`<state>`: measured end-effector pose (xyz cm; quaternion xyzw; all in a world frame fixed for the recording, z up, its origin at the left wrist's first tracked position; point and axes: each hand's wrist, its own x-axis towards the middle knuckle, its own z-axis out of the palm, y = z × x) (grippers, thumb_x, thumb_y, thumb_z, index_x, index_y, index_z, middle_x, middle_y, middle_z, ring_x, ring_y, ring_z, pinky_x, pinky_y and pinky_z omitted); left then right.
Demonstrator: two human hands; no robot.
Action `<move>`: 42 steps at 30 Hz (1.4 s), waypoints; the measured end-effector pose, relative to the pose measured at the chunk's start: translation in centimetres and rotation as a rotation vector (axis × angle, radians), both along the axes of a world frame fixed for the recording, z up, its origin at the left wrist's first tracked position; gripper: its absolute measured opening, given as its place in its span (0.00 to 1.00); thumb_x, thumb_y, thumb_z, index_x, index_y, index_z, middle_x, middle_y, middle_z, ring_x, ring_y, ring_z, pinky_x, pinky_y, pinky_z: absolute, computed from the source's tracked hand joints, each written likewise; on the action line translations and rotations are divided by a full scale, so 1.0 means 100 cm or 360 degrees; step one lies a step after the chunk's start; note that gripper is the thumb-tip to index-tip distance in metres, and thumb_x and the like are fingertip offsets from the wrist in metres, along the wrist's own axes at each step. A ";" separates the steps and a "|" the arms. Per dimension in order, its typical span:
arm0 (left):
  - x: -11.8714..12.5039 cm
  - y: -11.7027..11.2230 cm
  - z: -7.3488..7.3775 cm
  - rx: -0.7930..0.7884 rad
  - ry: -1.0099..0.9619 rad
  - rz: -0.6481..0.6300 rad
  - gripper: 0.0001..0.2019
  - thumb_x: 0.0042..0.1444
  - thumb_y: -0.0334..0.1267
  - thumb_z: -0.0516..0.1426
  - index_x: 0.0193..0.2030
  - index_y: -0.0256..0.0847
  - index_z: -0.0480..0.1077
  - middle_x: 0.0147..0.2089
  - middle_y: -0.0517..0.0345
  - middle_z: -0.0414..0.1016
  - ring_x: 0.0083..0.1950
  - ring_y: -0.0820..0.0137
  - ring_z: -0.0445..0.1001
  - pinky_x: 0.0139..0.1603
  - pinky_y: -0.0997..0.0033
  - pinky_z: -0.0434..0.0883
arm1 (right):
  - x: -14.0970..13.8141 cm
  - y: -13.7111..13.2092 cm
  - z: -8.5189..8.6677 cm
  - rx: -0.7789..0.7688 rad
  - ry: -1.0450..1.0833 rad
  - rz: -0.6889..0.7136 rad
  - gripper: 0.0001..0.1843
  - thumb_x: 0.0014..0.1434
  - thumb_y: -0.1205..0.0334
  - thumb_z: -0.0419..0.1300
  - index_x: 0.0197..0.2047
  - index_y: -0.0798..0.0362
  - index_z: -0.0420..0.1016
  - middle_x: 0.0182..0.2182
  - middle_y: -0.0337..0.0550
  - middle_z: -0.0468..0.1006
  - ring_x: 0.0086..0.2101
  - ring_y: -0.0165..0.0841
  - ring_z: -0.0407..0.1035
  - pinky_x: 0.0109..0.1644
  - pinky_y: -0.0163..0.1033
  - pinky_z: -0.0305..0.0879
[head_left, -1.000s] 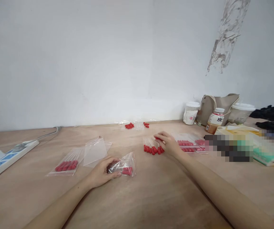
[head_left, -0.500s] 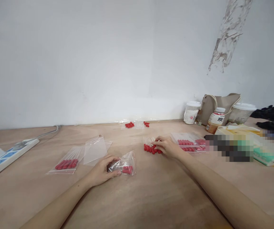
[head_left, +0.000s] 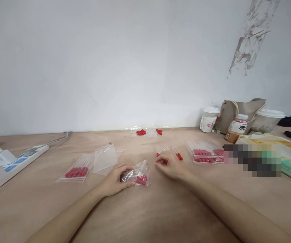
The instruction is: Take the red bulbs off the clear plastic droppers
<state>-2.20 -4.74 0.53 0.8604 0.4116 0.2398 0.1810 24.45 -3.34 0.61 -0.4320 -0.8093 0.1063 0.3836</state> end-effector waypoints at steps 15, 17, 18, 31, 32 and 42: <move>0.005 -0.001 -0.009 0.0189 0.0087 0.0075 0.20 0.56 0.47 0.50 0.55 0.45 0.62 0.55 0.54 0.65 0.56 0.62 0.63 0.57 0.58 0.60 | -0.033 0.001 -0.004 -0.0738 0.0070 0.0686 0.21 0.42 0.56 0.65 0.42 0.50 0.75 0.29 0.35 0.72 0.29 0.27 0.64 0.31 0.30 0.58; 0.007 -0.001 -0.009 0.0216 0.0082 0.0092 0.20 0.57 0.47 0.50 0.54 0.44 0.62 0.54 0.53 0.66 0.55 0.62 0.63 0.56 0.59 0.61 | -0.036 0.002 -0.007 -0.0725 0.0099 0.0636 0.19 0.41 0.54 0.65 0.39 0.51 0.75 0.25 0.33 0.71 0.26 0.25 0.62 0.28 0.29 0.55; 0.007 -0.001 -0.010 0.0227 0.0083 0.0096 0.19 0.57 0.46 0.50 0.54 0.44 0.63 0.54 0.54 0.67 0.54 0.63 0.64 0.55 0.59 0.61 | -0.038 0.002 -0.008 -0.0704 0.0091 0.0595 0.19 0.41 0.53 0.65 0.37 0.52 0.76 0.23 0.33 0.70 0.25 0.25 0.61 0.27 0.29 0.54; -0.002 -0.004 -0.005 0.0132 0.0255 0.0005 0.27 0.56 0.49 0.50 0.61 0.45 0.54 0.61 0.53 0.58 0.60 0.61 0.56 0.60 0.56 0.56 | -0.042 -0.006 0.008 -0.0416 -0.0265 0.0405 0.08 0.45 0.67 0.59 0.33 0.54 0.71 0.28 0.38 0.74 0.27 0.26 0.64 0.28 0.29 0.55; -0.003 -0.005 -0.005 0.0126 0.0273 -0.0018 0.27 0.56 0.49 0.50 0.61 0.45 0.52 0.62 0.53 0.57 0.61 0.60 0.55 0.60 0.56 0.55 | -0.042 -0.006 0.007 -0.0425 -0.0272 0.0413 0.09 0.44 0.67 0.60 0.32 0.54 0.71 0.28 0.37 0.74 0.26 0.26 0.64 0.28 0.29 0.55; -0.001 -0.009 0.002 0.0124 0.0517 -0.0091 0.26 0.59 0.49 0.44 0.64 0.52 0.44 0.65 0.56 0.48 0.64 0.61 0.49 0.62 0.55 0.50 | -0.045 -0.007 -0.007 -0.0428 0.0002 0.0312 0.05 0.47 0.65 0.58 0.31 0.54 0.69 0.24 0.37 0.73 0.26 0.26 0.65 0.28 0.29 0.57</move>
